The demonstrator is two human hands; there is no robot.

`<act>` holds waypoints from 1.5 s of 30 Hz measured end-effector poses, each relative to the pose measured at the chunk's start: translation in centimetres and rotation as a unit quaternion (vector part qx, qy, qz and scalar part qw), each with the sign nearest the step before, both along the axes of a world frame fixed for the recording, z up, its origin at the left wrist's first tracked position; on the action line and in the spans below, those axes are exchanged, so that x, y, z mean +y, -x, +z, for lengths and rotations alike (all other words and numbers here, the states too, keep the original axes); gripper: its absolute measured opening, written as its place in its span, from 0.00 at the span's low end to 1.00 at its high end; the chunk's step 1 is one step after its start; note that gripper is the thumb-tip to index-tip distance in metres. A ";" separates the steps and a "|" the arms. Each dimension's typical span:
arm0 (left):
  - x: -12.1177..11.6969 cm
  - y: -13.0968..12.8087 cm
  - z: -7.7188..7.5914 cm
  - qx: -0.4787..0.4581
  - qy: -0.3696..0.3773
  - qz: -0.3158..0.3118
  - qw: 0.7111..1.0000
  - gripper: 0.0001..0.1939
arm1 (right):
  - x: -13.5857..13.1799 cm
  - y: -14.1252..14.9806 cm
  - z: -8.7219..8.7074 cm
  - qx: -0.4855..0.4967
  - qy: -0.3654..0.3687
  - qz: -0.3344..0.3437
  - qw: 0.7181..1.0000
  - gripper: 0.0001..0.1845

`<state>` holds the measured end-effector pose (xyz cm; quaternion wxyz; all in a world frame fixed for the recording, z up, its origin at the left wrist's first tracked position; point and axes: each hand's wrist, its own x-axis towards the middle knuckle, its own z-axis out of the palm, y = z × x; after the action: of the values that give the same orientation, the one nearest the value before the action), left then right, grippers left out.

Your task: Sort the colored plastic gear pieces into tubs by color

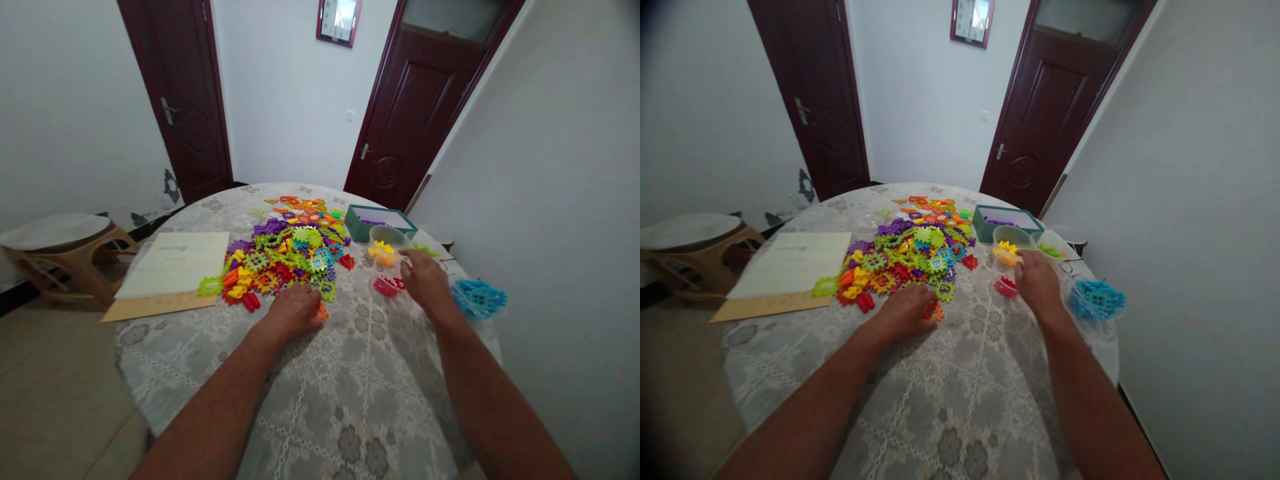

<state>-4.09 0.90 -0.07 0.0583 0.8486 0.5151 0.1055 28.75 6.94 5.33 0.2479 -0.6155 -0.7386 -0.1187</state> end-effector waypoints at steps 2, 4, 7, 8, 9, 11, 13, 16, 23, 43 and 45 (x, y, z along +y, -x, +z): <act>0.0 -0.1 0.0 0.006 0.010 0.002 1.000 0.17 | -1.3 3.4 -1.9 0.031 0.041 0.108 0.993 0.16; -0.1 -0.2 0.0 0.009 0.012 0.003 1.000 0.17 | -2.6 6.8 -4.0 0.045 0.090 0.163 0.982 0.15; -0.1 -0.4 -0.1 0.007 0.004 0.003 1.000 0.18 | -4.0 10.7 -6.6 0.038 0.137 0.173 0.975 0.17; -0.1 -0.4 -0.1 0.007 0.003 0.003 1.000 0.17 | -4.3 11.5 -7.2 0.034 0.149 0.165 0.974 0.17; -0.1 -0.5 -0.1 0.008 0.004 0.003 1.000 0.16 | -4.4 12.1 -7.6 0.030 0.158 0.157 0.975 0.16; 0.0 -0.5 0.0 0.012 0.009 0.006 1.000 0.14 | -4.3 12.6 -8.0 0.021 0.169 0.142 0.975 0.14; 0.1 -0.5 0.2 0.012 0.016 0.007 1.000 0.14 | -4.1 12.6 -8.1 0.012 0.175 0.136 0.975 0.12; 0.3 -0.6 0.3 0.005 0.020 0.005 1.000 0.14 | -4.2 12.3 -7.8 0.009 0.184 0.140 0.973 0.10; 0.2 -0.6 -0.3 -0.039 -0.011 0.000 0.999 0.12 | -4.8 8.2 -3.8 0.060 0.146 0.173 0.972 0.08; 0.8 -1.3 -1.9 -0.231 -0.084 -0.018 0.969 0.44 | -1.5 5.3 -1.4 0.184 0.148 0.148 0.960 0.13; 0.8 -1.5 -2.0 -0.233 -0.092 -0.037 0.967 0.44 | -3.7 8.9 -3.8 0.247 0.210 0.182 0.929 0.15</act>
<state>-2.61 1.68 -2.04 0.1023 0.8209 0.4434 0.3452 19.86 3.21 1.56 0.3049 -0.5183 -0.7617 0.2415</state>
